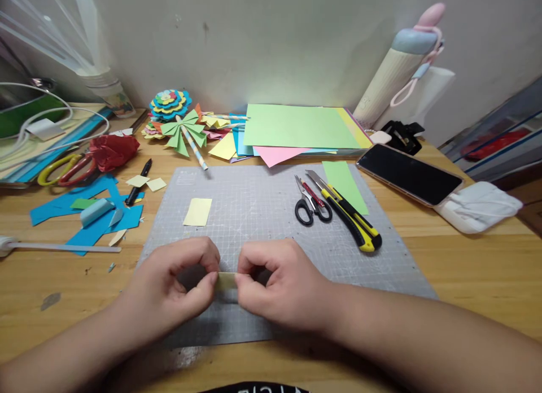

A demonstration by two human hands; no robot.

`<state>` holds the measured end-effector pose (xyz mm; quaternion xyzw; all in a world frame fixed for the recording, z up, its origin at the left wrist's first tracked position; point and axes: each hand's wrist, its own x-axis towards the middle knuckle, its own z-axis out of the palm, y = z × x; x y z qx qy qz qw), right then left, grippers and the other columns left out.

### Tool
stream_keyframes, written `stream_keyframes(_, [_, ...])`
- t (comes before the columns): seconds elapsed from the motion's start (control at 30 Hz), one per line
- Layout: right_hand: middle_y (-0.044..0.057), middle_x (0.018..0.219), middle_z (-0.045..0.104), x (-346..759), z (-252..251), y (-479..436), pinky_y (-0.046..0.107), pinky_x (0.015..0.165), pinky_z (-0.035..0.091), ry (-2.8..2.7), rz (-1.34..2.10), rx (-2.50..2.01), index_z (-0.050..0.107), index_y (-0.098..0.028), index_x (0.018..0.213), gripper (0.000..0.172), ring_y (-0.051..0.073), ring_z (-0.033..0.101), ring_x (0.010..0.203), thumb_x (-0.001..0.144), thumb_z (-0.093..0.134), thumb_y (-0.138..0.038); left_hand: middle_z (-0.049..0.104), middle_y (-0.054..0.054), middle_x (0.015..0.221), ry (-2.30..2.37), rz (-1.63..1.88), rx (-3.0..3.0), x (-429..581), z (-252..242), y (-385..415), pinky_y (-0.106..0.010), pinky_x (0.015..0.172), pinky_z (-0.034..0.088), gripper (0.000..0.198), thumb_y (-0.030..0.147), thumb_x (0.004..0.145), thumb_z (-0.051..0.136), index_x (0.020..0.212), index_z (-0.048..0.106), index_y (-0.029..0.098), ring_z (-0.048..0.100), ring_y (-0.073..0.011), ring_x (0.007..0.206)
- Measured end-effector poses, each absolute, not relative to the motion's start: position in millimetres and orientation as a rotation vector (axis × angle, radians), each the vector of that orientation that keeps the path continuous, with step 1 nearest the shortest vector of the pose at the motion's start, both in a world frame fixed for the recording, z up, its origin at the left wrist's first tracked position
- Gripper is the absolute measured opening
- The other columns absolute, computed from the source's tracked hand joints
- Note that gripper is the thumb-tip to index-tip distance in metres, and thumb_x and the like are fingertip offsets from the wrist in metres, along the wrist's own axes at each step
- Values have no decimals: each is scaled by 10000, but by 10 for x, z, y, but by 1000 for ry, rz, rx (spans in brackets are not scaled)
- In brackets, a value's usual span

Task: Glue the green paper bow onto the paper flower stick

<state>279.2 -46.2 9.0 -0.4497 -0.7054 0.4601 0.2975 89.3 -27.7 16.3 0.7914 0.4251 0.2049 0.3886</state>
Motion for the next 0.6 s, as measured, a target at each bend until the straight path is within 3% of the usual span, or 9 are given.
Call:
stream_keyframes(0.13, [-28, 523, 518, 2846, 124, -430, 235, 482, 368, -1693, 1234, -1192, 459, -198, 549, 179, 102, 467, 494, 703, 520, -130, 534, 33, 613, 1218, 590, 1959, 851, 198, -215, -255, 573, 390, 112, 142, 710, 498, 612, 477, 192, 505, -123, 601])
stream_keyframes(0.23, [-29, 543, 554, 2875, 99, -407, 237, 491, 404, -1437, 1449, -1173, 472, -196, 598, 168, 105, 525, 484, 746, 545, -165, 532, 30, 622, 1300, 681, 1877, 829, 204, -197, -259, 586, 404, 137, 165, 754, 508, 622, 486, 191, 503, -125, 613])
stream_keyframes(0.33, [-23, 569, 605, 2866, 56, -389, 225, 499, 434, -1202, 1731, -1120, 493, -183, 664, 159, 94, 568, 460, 800, 566, -221, 592, 9, 754, 1170, 783, 1849, 825, 182, -217, -268, 661, 453, 46, 218, 829, 532, 830, 574, 198, 544, -136, 714])
stream_keyframes(0.43, [-33, 527, 602, 2835, 22, -374, 200, 468, 435, -1010, 1919, -1084, 491, -179, 691, 168, 97, 588, 445, 808, 585, -256, 615, -26, 953, 951, 803, 1989, 831, 142, -244, -292, 790, 475, 243, 213, 811, 623, 1050, 583, 216, 567, -152, 879])
stream_keyframes(0.6, [-9, 645, 663, 2801, 2, -341, 188, 467, 453, -899, 2048, -1051, 541, -156, 752, 209, 89, 621, 460, 800, 636, -336, 613, -42, 987, 928, 819, 2117, 845, 94, -236, -274, 795, 492, 236, 133, 834, 595, 1054, 632, 210, 587, -139, 912])
